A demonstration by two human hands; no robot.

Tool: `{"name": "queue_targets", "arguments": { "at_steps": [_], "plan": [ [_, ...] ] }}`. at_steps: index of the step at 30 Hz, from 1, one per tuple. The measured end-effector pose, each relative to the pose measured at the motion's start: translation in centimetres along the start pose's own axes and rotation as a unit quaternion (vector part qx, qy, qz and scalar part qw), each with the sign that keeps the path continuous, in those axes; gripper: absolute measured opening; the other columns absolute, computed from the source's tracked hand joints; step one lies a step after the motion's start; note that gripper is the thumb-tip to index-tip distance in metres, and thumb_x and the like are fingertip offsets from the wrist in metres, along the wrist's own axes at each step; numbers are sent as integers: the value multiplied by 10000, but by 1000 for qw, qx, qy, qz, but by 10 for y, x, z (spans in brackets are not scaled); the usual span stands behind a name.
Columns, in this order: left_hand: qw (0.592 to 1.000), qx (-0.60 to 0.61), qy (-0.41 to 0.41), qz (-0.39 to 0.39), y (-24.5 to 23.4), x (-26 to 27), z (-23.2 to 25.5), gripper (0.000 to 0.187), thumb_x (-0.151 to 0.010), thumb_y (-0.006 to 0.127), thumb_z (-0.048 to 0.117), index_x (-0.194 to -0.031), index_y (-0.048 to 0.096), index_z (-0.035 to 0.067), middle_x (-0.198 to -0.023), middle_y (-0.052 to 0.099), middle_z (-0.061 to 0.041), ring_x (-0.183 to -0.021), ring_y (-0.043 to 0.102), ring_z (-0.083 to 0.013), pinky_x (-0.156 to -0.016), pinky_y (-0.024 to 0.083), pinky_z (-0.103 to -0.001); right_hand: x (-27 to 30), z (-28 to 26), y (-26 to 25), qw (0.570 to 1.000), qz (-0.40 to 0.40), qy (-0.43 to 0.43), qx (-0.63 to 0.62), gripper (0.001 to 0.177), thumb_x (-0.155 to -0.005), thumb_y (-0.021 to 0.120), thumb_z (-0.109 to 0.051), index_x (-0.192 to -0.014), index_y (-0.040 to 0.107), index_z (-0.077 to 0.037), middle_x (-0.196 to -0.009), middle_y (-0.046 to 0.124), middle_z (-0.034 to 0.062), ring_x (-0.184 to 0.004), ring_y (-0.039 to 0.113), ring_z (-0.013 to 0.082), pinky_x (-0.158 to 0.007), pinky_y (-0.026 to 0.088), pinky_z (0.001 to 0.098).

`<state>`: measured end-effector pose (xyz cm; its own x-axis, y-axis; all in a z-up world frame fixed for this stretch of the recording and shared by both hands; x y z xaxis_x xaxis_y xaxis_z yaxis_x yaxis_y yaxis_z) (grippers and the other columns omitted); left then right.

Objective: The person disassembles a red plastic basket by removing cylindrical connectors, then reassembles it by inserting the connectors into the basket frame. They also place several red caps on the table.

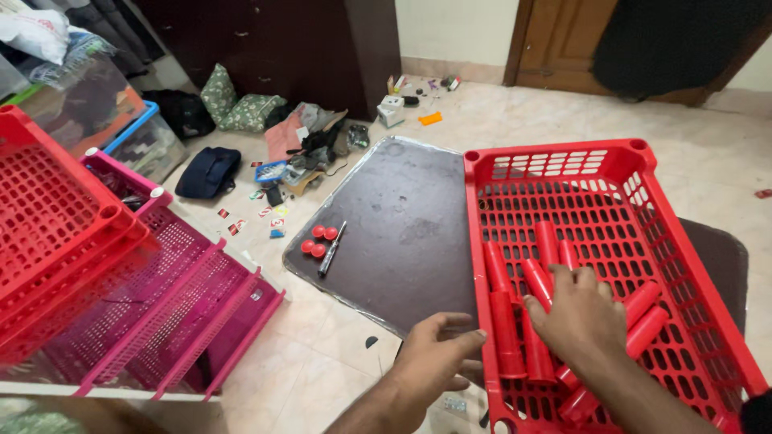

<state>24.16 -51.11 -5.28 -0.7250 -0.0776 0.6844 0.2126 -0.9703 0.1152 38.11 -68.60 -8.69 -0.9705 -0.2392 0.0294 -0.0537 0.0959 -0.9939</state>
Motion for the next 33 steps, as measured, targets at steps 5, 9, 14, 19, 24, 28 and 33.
{"name": "queue_targets", "arguments": {
  "at_steps": [5, 9, 14, 19, 24, 28, 33],
  "plan": [
    [917, -320, 234, 28, 21, -11, 17, 793, -806, 766, 370, -1501, 455, 149, -1548, 435, -146, -1365, 438, -345, -1092, 423, -508, -9, 10, 22, 991, -136, 15, 2, 481, -936, 660, -325, -1354, 559, -109, -1248, 636, 183, -1070, 720, 372, -899, 594, 510],
    [763, -594, 253, 16, 40, -31, 30, 952, -754, 832, 443, -1547, 365, 199, -1691, 158, -130, -1546, 83, -371, -1159, 178, -670, -6, 3, 23, 983, -176, 43, 20, 494, -888, 738, -347, -1286, 566, -110, -1291, 593, 171, -1140, 680, 356, -919, 587, 502],
    [681, -706, 191, -39, 48, -46, 34, 957, -763, 841, 518, -1530, 347, 228, -1658, 109, -175, -1547, -3, -396, -1134, 54, -798, -5, -1, 15, 977, -205, 50, 23, 516, -846, 802, -329, -1233, 591, -61, -1237, 642, 191, -1147, 678, 355, -934, 582, 478],
    [645, -727, 230, -45, 43, -63, 46, 800, -744, 880, 412, -1415, 508, 185, -1474, 441, -158, -1511, 186, -410, -1158, 179, -701, 12, -9, 27, 948, -284, 139, -40, 607, -858, 744, -197, -1373, 465, -41, -1139, 725, 209, -1085, 722, 361, -919, 584, 497],
    [719, -638, 268, -62, 20, -79, 54, 509, -752, 841, 390, -1199, 671, 216, -1277, 616, -63, -1341, 466, -283, -1095, 356, -501, 24, -10, 50, 928, -284, 224, -85, 737, -851, 788, -284, -1457, 402, -119, -1208, 696, 191, -1156, 684, 348, -989, 550, 487],
    [812, -528, 234, -78, 2, -103, 52, 514, -734, 850, 344, -1202, 694, 201, -1169, 700, -32, -1211, 593, -247, -1017, 442, -458, 31, -2, 61, 929, -233, 236, -164, 792, -798, 831, -313, -1461, 426, -159, -1249, 685, 173, -1175, 681, 329, -1002, 551, 434],
    [912, -343, 209, -85, -12, -127, 40, 422, -743, 858, 254, -1121, 769, 89, -1020, 779, -77, -961, 756, -211, -866, 577, -337, 43, -10, 39, 895, -148, 327, -265, 752, -792, 850, -348, -1429, 501, -153, -1252, 709, 144, -1146, 717, 274, -999, 559, 398]
  ]
}}
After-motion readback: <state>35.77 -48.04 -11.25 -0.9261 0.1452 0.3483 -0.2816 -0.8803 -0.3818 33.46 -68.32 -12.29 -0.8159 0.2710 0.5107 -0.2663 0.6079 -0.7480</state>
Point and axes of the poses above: each hand's wrist, its own x-axis away from the middle knuckle, its own y-axis out of the palm, z = x × y, the point moved 2 cm from there along -x, towards the middle knuckle
